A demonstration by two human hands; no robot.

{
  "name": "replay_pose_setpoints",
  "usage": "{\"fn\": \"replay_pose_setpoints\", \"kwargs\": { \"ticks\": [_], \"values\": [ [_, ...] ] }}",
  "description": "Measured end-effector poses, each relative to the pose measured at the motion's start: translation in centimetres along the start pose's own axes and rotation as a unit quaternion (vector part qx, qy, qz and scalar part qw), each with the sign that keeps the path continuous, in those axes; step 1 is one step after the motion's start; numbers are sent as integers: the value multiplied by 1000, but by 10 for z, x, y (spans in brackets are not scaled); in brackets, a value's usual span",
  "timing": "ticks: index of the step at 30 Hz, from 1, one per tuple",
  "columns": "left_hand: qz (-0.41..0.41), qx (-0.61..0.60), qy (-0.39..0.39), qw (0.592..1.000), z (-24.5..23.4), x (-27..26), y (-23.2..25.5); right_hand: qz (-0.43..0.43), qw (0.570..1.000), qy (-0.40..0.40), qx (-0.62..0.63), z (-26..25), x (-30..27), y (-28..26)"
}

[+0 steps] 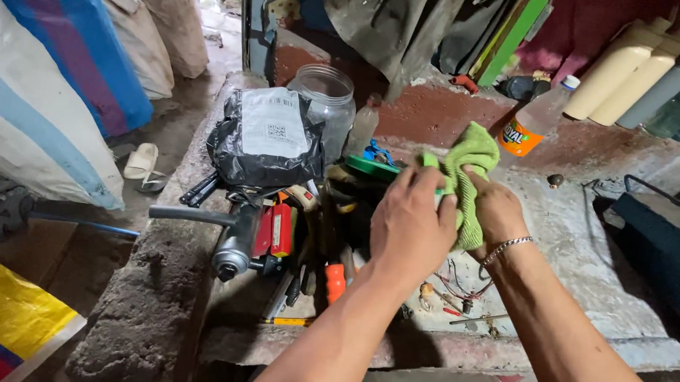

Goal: The person is repairing or assembling an electrical component, using various tools and parts from a toolbox.

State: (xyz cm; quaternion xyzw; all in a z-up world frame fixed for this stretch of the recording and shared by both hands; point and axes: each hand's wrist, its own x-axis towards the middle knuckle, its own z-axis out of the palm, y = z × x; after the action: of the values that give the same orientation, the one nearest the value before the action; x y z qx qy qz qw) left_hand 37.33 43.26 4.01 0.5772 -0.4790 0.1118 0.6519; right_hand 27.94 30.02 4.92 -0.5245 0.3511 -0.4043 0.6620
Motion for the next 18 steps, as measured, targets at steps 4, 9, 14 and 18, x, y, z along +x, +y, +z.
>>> {"fn": "replay_pose_setpoints", "kwargs": {
  "ticks": [4, 9, 14, 18],
  "values": [
    [-21, -25, -62, 998, -14, 5, 26, 14, 995, 68, -76, -10, 5, 4],
    [-146, -24, -211, 966, -15, 8, 37, 3, 999, 5, 35, -10, 0, 1],
    [-119, -15, -121, 985, -5, 0, 19, -5, 996, -39, 79, -13, -3, 2],
    [-93, 21, -110, 989, -10, 3, 24, -70, 997, -7, 31, -8, -4, 9]
  ]
}}
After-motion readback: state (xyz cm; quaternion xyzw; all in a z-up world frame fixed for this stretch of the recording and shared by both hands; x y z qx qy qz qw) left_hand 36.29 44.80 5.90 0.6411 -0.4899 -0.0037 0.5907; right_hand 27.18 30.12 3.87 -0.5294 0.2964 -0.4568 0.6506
